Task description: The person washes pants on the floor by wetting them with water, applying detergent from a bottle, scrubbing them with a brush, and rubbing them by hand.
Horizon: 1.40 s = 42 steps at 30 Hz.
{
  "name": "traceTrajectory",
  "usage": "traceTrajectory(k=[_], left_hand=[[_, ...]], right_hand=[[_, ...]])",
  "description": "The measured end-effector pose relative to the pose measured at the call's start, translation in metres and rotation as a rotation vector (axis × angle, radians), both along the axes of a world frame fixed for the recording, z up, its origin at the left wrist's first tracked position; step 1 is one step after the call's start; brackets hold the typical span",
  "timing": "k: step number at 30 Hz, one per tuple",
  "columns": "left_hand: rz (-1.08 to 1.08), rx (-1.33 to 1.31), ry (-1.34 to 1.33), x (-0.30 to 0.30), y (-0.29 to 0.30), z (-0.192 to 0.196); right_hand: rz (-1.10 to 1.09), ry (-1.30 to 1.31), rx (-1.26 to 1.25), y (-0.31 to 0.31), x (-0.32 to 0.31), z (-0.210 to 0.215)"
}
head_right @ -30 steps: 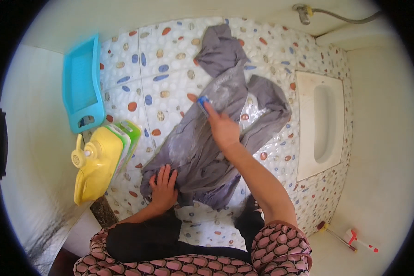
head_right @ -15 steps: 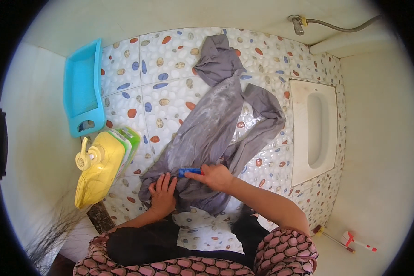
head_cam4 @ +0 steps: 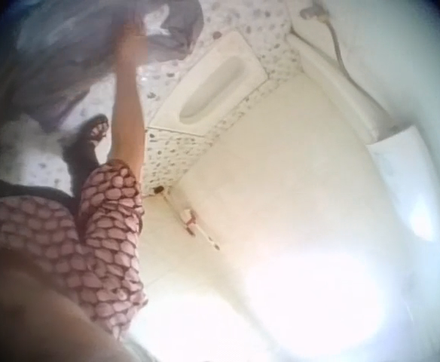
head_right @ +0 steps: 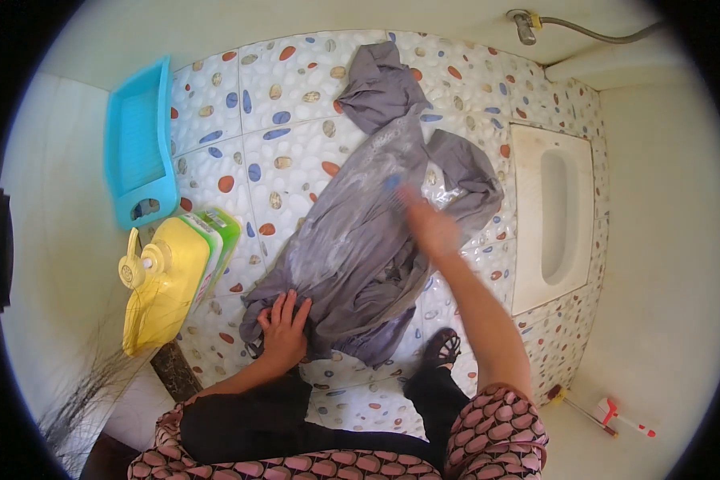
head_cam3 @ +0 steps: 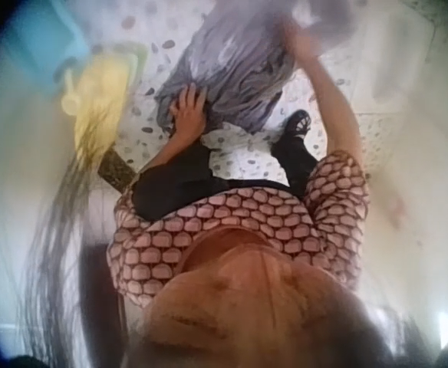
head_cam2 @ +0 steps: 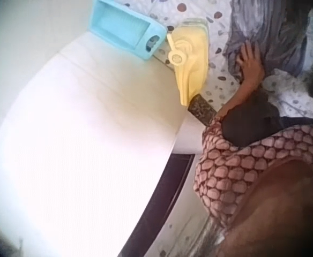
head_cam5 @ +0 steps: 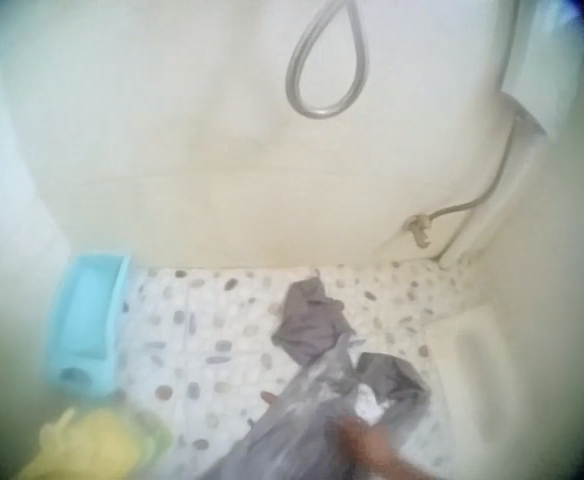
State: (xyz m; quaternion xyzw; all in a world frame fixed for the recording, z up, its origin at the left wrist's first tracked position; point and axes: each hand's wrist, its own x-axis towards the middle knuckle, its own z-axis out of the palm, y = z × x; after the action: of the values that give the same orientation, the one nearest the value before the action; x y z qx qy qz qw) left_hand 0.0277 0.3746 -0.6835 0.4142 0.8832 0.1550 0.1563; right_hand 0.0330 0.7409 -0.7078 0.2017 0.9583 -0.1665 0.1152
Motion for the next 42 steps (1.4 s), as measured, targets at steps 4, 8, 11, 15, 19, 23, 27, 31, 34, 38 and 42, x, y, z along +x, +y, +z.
traceTrajectory(k=[4,8,11,15,19,23,27,31,34,38,42], left_hand=[[-0.027,-0.006,-0.144,-0.04,0.019,0.027],[0.074,0.151,-0.002,-0.093,0.067,0.037],[0.189,0.226,0.119,-0.112,0.101,0.01],[0.334,0.219,-0.199,-0.088,0.114,-0.035],[0.174,0.144,-0.58,-0.047,0.109,0.01],[-0.333,0.053,-0.664,-0.002,0.081,0.054],[-0.678,0.008,-0.563,0.0,0.067,0.039],[-0.692,0.246,-0.552,0.007,0.059,0.027],[-0.693,0.425,-0.542,0.005,0.066,0.036],[-0.772,0.528,-0.518,0.001,0.067,0.035],[-0.763,0.603,-0.458,-0.011,0.082,0.051]], right_hand=[[-0.534,0.235,0.019,0.082,-0.01,-0.007],[-0.772,0.464,-0.508,0.06,0.005,-0.007],[-0.665,0.1,-0.593,0.021,0.013,-0.01],[-0.547,0.311,-0.796,-0.036,0.0,-0.012],[-0.691,0.335,-0.982,-0.032,-0.017,0.014],[-0.883,0.543,-1.081,-0.02,-0.042,0.036],[-0.925,0.53,-1.083,-0.023,-0.074,0.026],[-0.843,0.313,-0.716,-0.027,-0.101,-0.019],[-0.973,0.373,-0.836,0.001,-0.104,-0.023],[-1.03,0.252,-0.639,0.008,-0.112,0.016],[-0.809,0.254,-0.673,0.002,-0.094,-0.044]])
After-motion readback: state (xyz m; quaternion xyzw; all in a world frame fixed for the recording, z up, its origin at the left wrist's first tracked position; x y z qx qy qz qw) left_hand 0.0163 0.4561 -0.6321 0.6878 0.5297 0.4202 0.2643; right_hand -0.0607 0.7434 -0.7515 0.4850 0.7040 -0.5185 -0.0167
